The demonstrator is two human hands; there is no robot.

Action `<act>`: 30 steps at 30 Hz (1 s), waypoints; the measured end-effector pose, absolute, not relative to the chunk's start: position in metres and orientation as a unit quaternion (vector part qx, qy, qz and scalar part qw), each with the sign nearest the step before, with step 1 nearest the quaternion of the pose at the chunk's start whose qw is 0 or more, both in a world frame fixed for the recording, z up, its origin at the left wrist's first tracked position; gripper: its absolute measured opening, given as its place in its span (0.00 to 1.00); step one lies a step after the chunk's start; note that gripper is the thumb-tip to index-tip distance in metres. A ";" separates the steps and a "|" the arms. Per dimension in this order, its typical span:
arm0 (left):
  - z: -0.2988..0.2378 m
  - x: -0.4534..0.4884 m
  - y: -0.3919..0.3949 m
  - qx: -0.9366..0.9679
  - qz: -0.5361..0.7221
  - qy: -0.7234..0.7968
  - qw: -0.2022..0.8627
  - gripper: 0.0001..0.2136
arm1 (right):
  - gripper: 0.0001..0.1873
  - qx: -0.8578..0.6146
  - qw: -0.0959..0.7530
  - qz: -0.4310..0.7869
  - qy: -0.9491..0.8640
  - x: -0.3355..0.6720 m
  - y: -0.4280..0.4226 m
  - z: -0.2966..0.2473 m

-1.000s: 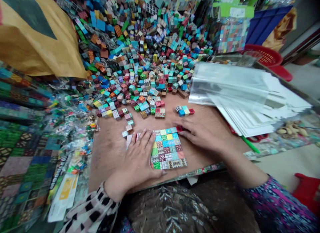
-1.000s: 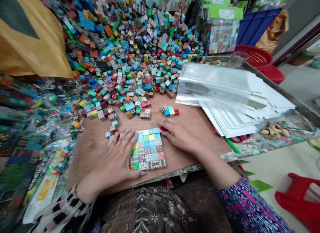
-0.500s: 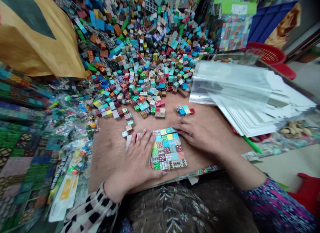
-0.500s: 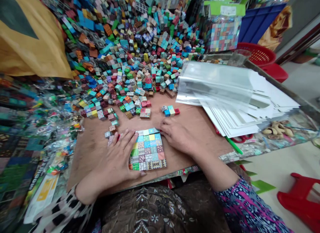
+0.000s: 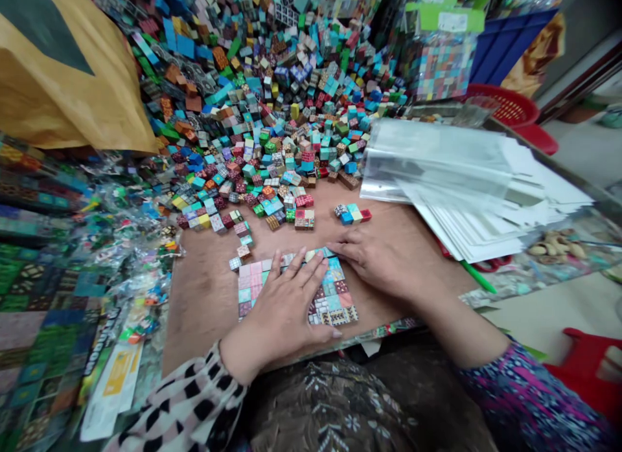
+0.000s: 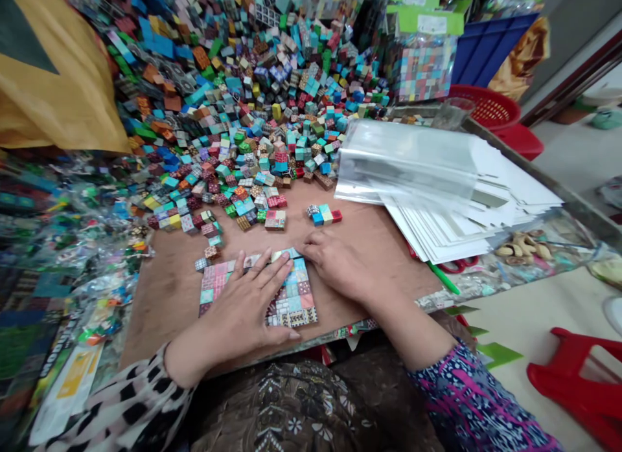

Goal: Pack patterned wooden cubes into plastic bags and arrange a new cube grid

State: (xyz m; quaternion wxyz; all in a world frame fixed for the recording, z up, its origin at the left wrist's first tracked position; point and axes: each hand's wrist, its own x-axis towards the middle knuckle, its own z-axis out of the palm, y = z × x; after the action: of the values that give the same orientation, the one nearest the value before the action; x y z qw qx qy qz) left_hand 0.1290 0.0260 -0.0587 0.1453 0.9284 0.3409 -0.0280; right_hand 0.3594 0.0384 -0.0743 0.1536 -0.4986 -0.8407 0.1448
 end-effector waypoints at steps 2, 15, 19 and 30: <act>-0.061 0.130 0.028 0.926 -0.035 0.344 0.152 0.51 | 0.19 -0.506 0.148 0.137 -0.839 0.358 0.037 -0.073; -0.062 0.129 0.028 0.927 -0.035 0.342 0.151 0.49 | 0.21 -0.535 0.139 0.109 -0.826 0.360 0.031 -0.069; -0.063 0.128 0.027 0.926 -0.045 0.344 0.150 0.50 | 0.23 -0.517 0.072 0.102 -0.847 0.360 0.038 -0.065; -0.060 0.130 0.028 0.925 -0.043 0.344 0.157 0.49 | 0.28 -0.557 0.104 0.153 -0.809 0.384 0.038 -0.070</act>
State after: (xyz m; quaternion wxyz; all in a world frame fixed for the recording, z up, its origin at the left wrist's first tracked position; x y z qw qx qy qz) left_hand 0.1299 0.0278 -0.0601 0.1567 0.9248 0.3440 -0.0428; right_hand 0.3839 0.0382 -0.0698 0.1041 -0.5575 -0.8093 0.1532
